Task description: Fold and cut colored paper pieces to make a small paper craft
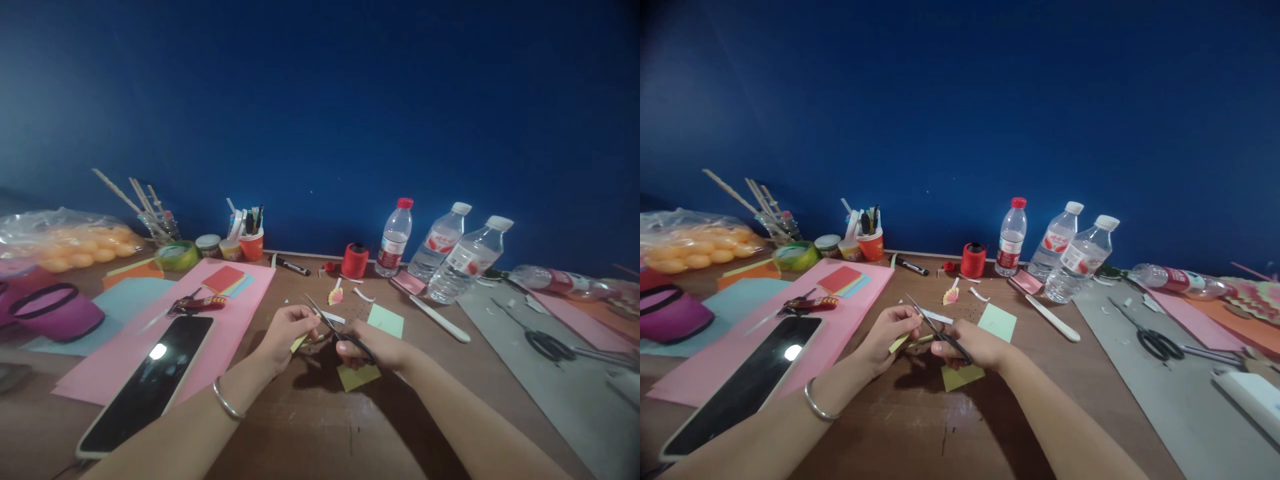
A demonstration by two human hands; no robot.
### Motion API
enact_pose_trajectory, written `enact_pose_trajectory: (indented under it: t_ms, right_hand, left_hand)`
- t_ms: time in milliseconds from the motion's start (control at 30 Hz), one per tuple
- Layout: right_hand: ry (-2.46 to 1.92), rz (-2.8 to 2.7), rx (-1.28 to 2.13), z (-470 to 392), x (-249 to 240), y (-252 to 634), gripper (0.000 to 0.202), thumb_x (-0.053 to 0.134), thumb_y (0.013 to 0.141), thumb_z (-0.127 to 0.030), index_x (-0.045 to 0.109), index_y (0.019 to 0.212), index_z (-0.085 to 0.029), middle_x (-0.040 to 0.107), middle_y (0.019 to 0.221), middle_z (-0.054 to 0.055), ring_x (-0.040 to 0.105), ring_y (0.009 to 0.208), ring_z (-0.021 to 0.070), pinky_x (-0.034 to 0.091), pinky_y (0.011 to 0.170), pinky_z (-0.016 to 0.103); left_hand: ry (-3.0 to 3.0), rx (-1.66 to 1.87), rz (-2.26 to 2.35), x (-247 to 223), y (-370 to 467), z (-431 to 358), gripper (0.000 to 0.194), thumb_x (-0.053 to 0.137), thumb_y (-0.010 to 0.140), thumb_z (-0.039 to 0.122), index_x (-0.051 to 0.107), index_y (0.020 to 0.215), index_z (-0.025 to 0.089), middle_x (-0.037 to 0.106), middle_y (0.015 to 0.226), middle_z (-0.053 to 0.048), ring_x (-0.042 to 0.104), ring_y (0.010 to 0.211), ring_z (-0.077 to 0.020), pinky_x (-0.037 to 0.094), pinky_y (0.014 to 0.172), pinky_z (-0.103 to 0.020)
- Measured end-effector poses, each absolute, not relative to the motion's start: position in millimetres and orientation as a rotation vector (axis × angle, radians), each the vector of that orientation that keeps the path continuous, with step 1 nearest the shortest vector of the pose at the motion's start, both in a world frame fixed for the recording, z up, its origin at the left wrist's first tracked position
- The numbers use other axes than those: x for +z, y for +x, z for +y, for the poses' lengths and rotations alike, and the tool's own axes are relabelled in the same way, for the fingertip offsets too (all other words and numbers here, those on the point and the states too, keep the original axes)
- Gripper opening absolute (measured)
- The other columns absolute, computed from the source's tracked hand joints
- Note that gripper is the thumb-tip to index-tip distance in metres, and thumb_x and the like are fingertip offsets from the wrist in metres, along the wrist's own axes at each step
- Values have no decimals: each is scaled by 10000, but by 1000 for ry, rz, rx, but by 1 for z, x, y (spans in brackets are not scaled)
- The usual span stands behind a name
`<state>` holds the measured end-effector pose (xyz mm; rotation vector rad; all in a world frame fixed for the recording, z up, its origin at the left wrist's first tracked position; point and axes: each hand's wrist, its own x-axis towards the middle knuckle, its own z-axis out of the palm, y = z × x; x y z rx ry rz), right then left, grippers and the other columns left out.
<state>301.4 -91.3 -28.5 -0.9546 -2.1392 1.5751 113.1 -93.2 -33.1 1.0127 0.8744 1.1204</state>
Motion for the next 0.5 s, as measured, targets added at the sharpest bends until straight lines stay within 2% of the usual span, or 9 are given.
enact_pose_trajectory:
  t_ms: [500]
  right_hand:
    - [-1000,-2157,1548,-91,-24,300,536,446,712,-622,501,546,-115,475,480,-7,424,434,77,318,438,199]
  left_hand:
    - [957,1118,892,-33,113,-93,178,697,581,228,550,540,136,544,426,24,451,402,-64,295,426,-179]
